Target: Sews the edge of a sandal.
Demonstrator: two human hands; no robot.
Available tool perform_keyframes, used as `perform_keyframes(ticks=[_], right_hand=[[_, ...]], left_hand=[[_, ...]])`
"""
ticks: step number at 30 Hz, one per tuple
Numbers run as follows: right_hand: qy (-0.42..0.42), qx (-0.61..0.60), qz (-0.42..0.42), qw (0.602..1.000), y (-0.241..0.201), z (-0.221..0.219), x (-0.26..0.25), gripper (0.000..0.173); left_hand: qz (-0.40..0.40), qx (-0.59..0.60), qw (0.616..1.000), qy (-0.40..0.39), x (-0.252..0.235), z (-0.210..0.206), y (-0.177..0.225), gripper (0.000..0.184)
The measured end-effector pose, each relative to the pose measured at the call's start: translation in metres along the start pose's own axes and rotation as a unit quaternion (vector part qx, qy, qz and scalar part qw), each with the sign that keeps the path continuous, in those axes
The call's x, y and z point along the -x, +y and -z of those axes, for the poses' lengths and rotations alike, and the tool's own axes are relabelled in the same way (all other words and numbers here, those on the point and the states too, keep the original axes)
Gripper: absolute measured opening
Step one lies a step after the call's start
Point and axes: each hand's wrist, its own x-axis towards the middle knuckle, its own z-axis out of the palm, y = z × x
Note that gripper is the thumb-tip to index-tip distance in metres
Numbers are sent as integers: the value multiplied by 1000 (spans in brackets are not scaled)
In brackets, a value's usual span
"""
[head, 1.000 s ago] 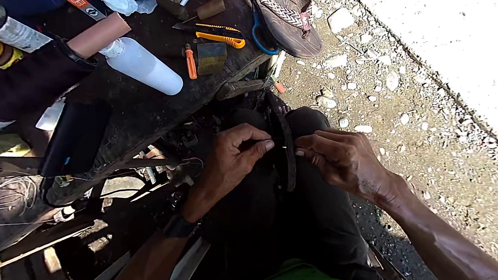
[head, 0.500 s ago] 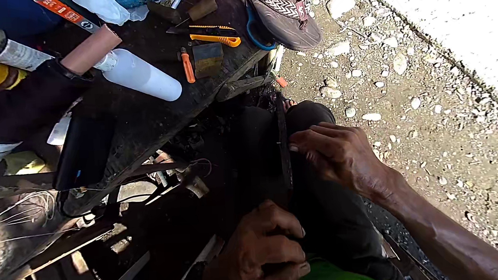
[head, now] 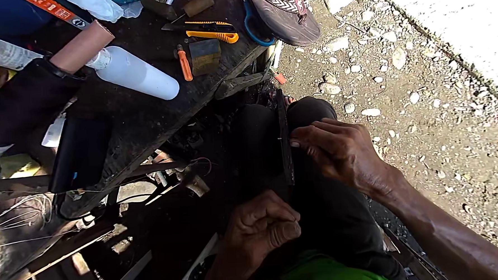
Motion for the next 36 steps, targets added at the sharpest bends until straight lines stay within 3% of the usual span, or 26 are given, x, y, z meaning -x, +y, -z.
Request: perform_keyframes(ticks=[3, 6, 13, 16, 20, 23, 26, 32, 36], right_hand=[[2, 12, 16, 1000, 0, -2, 1, 27], [4, 13, 23, 1000, 0, -3, 2, 27], [6, 19, 23, 1000, 0, -3, 3, 26], [4, 20, 11, 1000, -2, -3, 4, 27], [-29, 93, -12, 995, -19, 1, -1, 29], [-90, 133, 30, 987, -23, 4, -7, 23], [-93, 110, 54, 988, -11, 4, -5, 29], [-37, 108, -53, 992, 4, 17, 17, 43], [-24, 149, -198, 969, 34, 47, 65, 46]], left_hand=[[-54, -119, 986, 107, -38, 19, 7, 14], [-82, -221, 962, 140, -66, 28, 5, 17], [-62, -315, 944, 73, -74, 29, 8, 21], [-39, -292, 953, 72, -68, 28, 10, 27], [5, -250, 965, 81, -64, 30, 15, 16], [26, -246, 967, 55, -66, 36, 20, 16], [38, -278, 959, 31, -71, 37, 29, 16], [21, -338, 940, 32, -82, 24, 41, 15], [23, -340, 940, 28, -84, 21, 47, 18]])
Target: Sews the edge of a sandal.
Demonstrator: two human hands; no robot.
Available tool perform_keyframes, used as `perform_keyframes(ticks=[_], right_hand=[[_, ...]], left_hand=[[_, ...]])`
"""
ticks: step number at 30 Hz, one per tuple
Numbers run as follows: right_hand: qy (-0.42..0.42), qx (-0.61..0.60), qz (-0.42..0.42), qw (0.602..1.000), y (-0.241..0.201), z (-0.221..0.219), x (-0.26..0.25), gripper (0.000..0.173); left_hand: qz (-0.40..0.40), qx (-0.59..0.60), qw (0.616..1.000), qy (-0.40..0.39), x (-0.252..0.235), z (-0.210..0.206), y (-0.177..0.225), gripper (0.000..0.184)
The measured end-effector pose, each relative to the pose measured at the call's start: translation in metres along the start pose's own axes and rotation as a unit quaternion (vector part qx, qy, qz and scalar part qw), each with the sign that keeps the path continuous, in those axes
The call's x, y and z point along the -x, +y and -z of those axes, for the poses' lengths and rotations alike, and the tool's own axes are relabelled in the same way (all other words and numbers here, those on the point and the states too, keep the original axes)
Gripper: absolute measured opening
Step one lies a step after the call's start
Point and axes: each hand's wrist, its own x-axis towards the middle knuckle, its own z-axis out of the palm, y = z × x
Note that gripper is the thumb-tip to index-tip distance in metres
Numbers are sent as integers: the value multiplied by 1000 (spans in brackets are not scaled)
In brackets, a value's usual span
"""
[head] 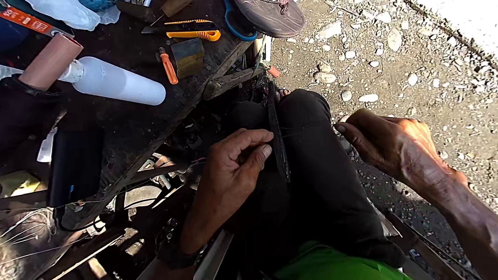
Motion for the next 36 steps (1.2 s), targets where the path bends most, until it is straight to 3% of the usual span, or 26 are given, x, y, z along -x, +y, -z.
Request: perform_keyframes(ticks=[3, 5, 8, 11, 14, 16, 17, 20, 23, 25, 26, 29, 30, 32, 36], right_hand=[[-10, 37, -97, 995, 30, 8, 17, 61], [-20, 8, -95, 995, 25, 5, 21, 59], [-65, -162, -62, 983, 10, -8, 20, 50], [-88, -380, -32, 920, 1, -13, 17, 40], [-49, -499, 19, 865, -13, -12, 11, 22], [-14, -488, 44, 871, -26, -14, 5, 20], [6, -452, 56, 890, -33, -15, 0, 20], [46, -221, 89, 970, -58, -26, -15, 24], [39, -149, 87, 984, -69, -37, -16, 25], [35, -288, 81, 954, -66, -28, -19, 22], [3, -409, 80, 909, -63, -20, -18, 21], [-154, -709, 42, 687, -49, 6, -15, 14], [-176, -743, 27, 645, -44, 12, -14, 13], [-164, -754, 5, 636, -36, 18, -12, 13], [-91, -714, -70, 691, -27, 14, -4, 19]], left_hand=[[-12, 32, 999, -11, 0, 1, -1, 23], [-25, 103, 994, -17, 1, 3, -5, 24], [-32, 234, 971, -28, 12, 14, -8, 26], [-57, 272, 961, -11, 39, 40, -5, 18], [-62, 290, 955, 16, 65, 66, -12, 16], [-23, 214, 974, 68, 76, 78, -26, 19], [5, 116, 987, 112, 78, 81, -33, 20], [41, -159, 975, 148, 74, 72, -45, 30], [-16, -117, 984, 130, 53, 25, -20, 42], [-42, -100, 990, 94, 35, -8, -3, 54], [-43, -118, 989, 76, 26, -20, 3, 60], [-19, -214, 974, 73, 2, -41, 14, 66], [-14, -234, 969, 75, -3, -43, 15, 65], [-20, -247, 965, 82, -8, -44, 14, 59], [-51, -249, 961, 110, -7, -49, 6, 50]])
